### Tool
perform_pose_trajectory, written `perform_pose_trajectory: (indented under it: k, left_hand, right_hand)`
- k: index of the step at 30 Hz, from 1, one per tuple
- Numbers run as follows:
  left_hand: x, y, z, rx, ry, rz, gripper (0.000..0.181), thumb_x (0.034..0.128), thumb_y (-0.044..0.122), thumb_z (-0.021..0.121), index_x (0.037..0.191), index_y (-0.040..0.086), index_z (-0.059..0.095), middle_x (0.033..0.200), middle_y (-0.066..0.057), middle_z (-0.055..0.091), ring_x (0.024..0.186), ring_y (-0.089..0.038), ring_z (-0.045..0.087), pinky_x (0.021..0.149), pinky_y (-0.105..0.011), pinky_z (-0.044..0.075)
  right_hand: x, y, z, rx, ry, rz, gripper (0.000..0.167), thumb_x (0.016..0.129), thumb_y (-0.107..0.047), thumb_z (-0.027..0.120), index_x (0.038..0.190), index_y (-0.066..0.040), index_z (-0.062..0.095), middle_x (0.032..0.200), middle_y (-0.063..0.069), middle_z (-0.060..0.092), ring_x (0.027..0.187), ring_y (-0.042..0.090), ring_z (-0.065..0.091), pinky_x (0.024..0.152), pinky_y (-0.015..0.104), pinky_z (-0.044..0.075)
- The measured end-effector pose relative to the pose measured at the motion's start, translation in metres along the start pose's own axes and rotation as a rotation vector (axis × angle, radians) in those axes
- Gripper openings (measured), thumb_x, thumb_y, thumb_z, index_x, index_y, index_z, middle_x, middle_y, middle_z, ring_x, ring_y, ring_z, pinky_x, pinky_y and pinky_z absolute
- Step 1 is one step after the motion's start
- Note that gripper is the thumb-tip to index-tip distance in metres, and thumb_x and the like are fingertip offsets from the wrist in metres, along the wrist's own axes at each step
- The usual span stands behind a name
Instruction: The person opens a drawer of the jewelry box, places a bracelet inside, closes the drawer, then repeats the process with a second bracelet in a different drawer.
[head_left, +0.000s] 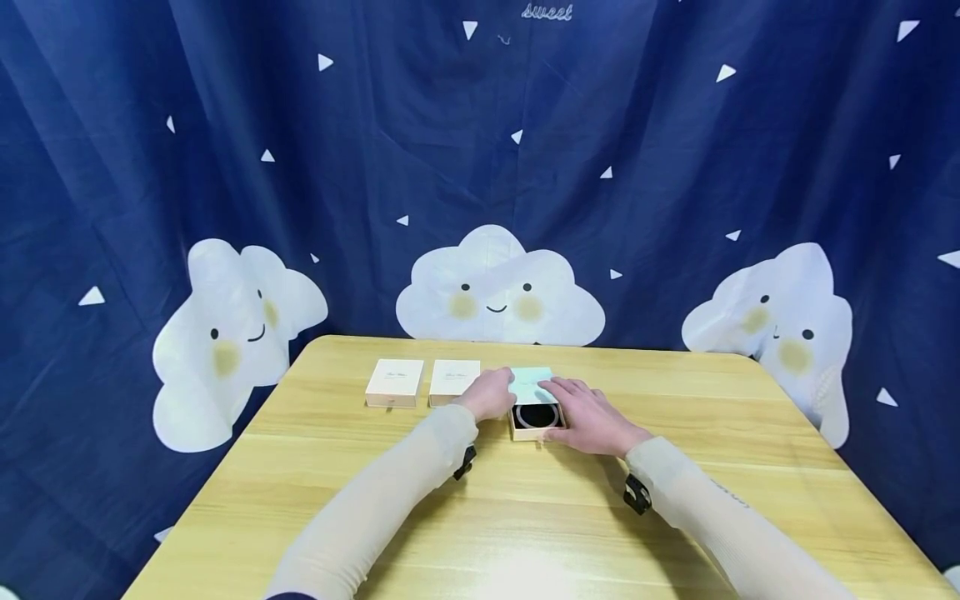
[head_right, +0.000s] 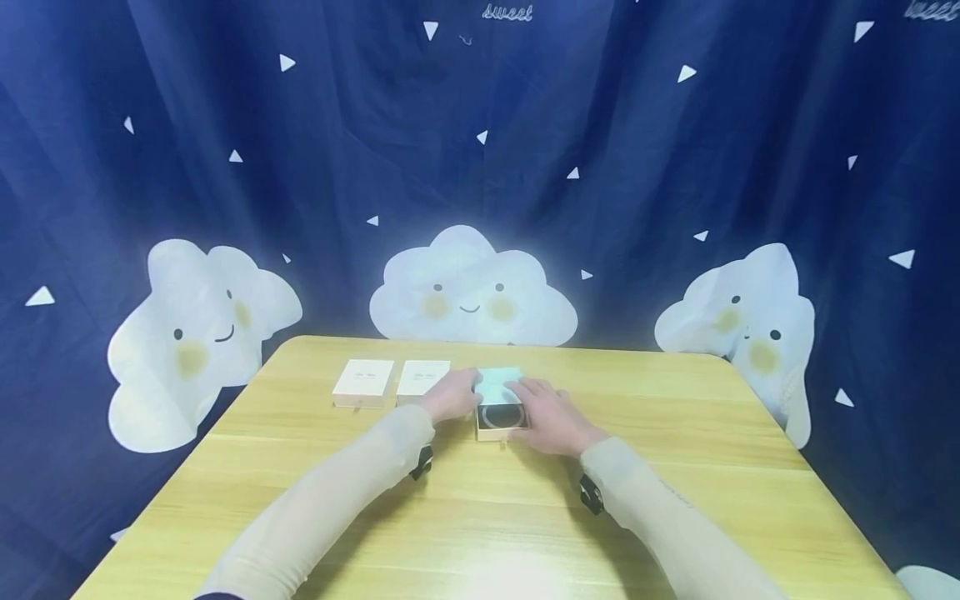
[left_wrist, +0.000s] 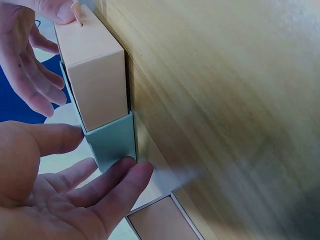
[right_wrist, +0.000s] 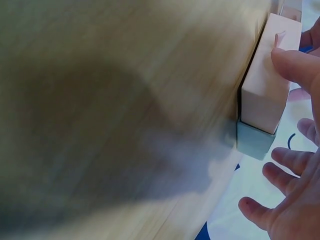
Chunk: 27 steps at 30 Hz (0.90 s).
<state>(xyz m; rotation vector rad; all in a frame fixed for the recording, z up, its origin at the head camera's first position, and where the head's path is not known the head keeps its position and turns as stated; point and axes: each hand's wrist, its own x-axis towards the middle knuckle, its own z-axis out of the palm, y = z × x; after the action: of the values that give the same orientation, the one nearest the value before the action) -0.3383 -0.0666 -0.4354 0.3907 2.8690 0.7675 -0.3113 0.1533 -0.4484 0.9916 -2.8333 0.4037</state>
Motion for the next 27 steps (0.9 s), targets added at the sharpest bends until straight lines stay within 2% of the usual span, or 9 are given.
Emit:
perform_pose_trajectory:
  k: [9, 17, 27]
  left_hand:
    - [-0.002, 0.002, -0.0012, -0.003, -0.002, -0.007, 0.045, 0.1001, 0.014, 0.055, 0.143, 0.0, 0.05, 0.146, -0.015, 0.055, 0.133, -0.028, 0.054, 0.11, -0.042, 0.044]
    - [-0.0024, 0.0022, -0.0015, -0.012, 0.001, -0.007, 0.045, 0.0986, 0.013, 0.056, 0.141, -0.001, 0.052, 0.144, -0.016, 0.057, 0.125, -0.027, 0.058, 0.108, -0.041, 0.046]
    - [-0.001, 0.0015, -0.0009, -0.021, -0.003, -0.007, 0.044, 0.0992, 0.013, 0.056, 0.141, -0.001, 0.052, 0.144, -0.016, 0.057, 0.129, -0.029, 0.056, 0.107, -0.042, 0.046]
  right_hand:
    - [0.0018, 0.0015, 0.0013, 0.03, -0.001, 0.04, 0.084, 0.086, -0.047, 0.077, 0.154, -0.015, 0.039, 0.156, 0.017, 0.043, 0.14, 0.038, 0.044, 0.103, 0.066, 0.038]
    - [0.0037, 0.0029, 0.002, 0.051, 0.011, 0.041, 0.088, 0.086, -0.045, 0.078, 0.157, -0.016, 0.035, 0.154, 0.015, 0.047, 0.138, 0.036, 0.046, 0.103, 0.062, 0.04]
    - [0.0062, 0.0064, 0.0051, 0.052, 0.008, 0.046, 0.088, 0.088, -0.045, 0.076, 0.159, -0.018, 0.031, 0.153, 0.014, 0.048, 0.138, 0.035, 0.046, 0.103, 0.061, 0.04]
